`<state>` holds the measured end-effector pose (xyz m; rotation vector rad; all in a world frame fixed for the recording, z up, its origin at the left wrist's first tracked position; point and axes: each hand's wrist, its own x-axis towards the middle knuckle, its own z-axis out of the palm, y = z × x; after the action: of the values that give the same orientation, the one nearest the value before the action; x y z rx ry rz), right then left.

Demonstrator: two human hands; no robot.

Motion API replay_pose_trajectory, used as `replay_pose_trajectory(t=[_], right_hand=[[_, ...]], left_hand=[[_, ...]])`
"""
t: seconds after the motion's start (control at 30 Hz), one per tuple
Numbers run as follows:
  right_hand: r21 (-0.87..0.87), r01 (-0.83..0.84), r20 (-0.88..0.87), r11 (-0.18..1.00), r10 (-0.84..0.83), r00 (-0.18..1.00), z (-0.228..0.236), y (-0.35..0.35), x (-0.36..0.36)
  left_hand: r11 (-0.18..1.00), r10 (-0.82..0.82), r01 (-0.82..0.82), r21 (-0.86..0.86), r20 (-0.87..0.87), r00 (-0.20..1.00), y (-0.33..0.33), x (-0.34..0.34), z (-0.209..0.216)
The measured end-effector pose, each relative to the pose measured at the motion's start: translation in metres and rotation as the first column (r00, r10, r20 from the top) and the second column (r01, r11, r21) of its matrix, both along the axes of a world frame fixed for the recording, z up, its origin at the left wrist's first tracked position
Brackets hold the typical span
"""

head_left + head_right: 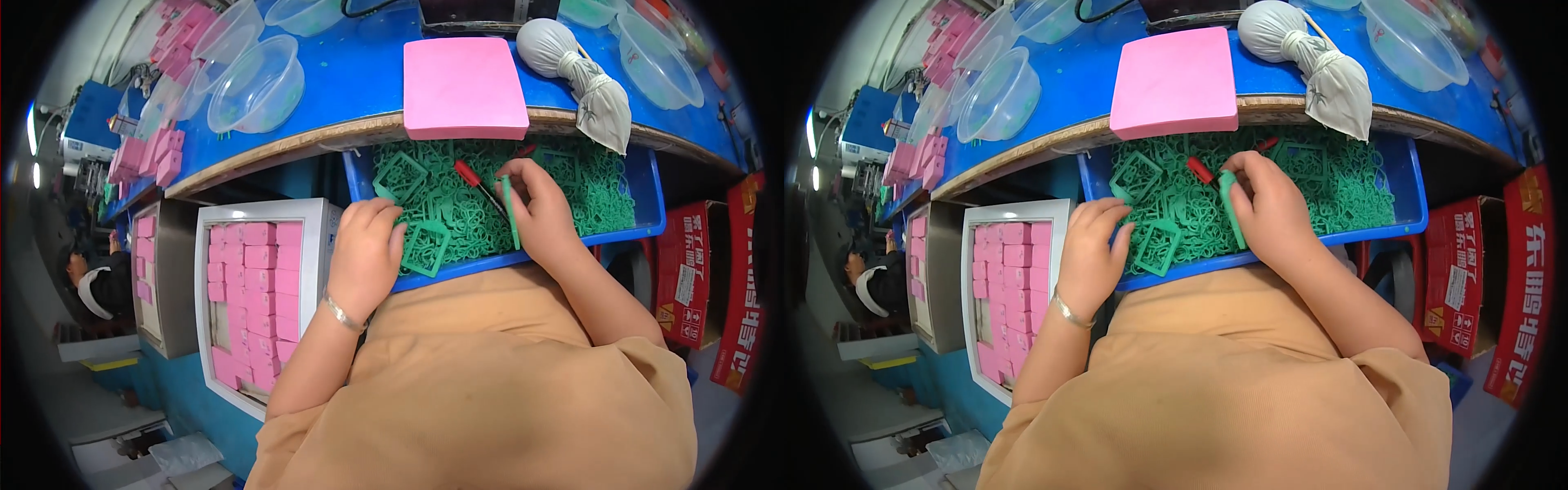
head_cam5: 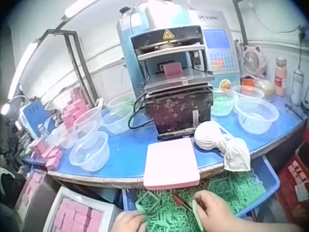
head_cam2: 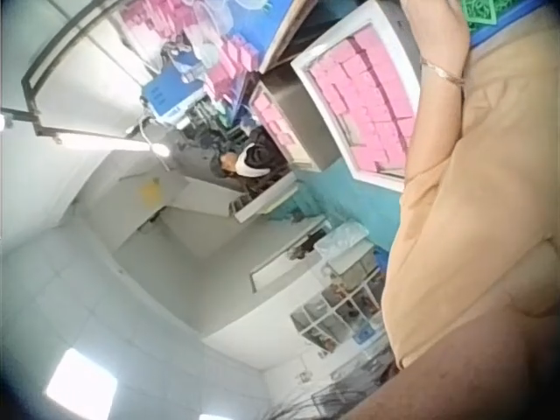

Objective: Assembling and inspecting green plastic frame components at a production workstation.

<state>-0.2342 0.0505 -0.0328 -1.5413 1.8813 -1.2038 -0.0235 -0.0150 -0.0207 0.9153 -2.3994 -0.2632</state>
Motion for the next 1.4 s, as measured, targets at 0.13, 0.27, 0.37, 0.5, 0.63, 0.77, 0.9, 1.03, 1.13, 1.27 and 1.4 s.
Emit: replay_pose_trajectory(t=[0.13,0.27,0.37,0.5,0.63,0.77,0.9,1.03,1.13,1.27,1.4], right_hand=[[0.050,0.038,0.325,0.998,-0.053,0.944,-0.003,-0.001,0.000],[0.050,0.011,0.360,0.999,-0.028,0.933,-0.003,-0.006,0.001],[0.083,-0.004,0.361,0.997,-0.027,0.932,0.002,-0.006,0.001],[-0.001,0.009,0.330,1.000,-0.008,0.944,0.003,-0.006,-0.002],[0.074,-0.170,0.506,0.983,0.109,0.855,0.002,-0.001,-0.009],[0.081,-0.326,0.701,0.942,0.178,0.690,0.003,0.003,-0.007],[0.104,-0.464,0.958,0.879,0.036,0.283,0.018,0.010,0.007],[0.037,-0.534,0.948,0.844,0.139,0.285,0.025,0.017,0.010],[0.062,-0.478,0.957,0.876,0.084,0.279,0.028,0.021,0.011],[0.119,-0.443,0.956,0.889,0.018,0.294,0.031,0.022,0.012],[0.145,-0.431,0.962,0.890,-0.024,0.273,0.032,0.019,0.014]], left_hand=[[0.995,0.004,0.005,-0.101,0.087,0.996,-0.023,-0.014,-0.012],[0.982,0.099,-0.043,-0.186,0.302,0.948,-0.039,-0.031,-0.025],[0.964,0.147,-0.068,-0.256,0.302,0.942,-0.042,-0.040,-0.024],[0.987,0.147,-0.115,-0.114,0.331,0.932,-0.032,-0.040,-0.012],[0.991,-0.020,0.026,-0.131,0.048,0.999,-0.017,-0.032,0.004],[0.921,-0.164,0.142,-0.363,-0.031,0.986,0.009,-0.022,0.021],[0.806,-0.157,0.075,-0.587,-0.089,0.984,0.032,-0.021,0.017],[0.816,-0.286,0.214,-0.538,-0.053,0.957,0.032,-0.016,0.014],[0.983,-0.130,0.053,-0.177,-0.464,0.876,0.034,-0.015,0.008],[0.599,0.365,0.390,0.699,-0.672,0.644,0.038,-0.016,0.023],[0.140,0.505,0.683,0.717,-0.645,0.574,0.033,-0.008,0.027]])
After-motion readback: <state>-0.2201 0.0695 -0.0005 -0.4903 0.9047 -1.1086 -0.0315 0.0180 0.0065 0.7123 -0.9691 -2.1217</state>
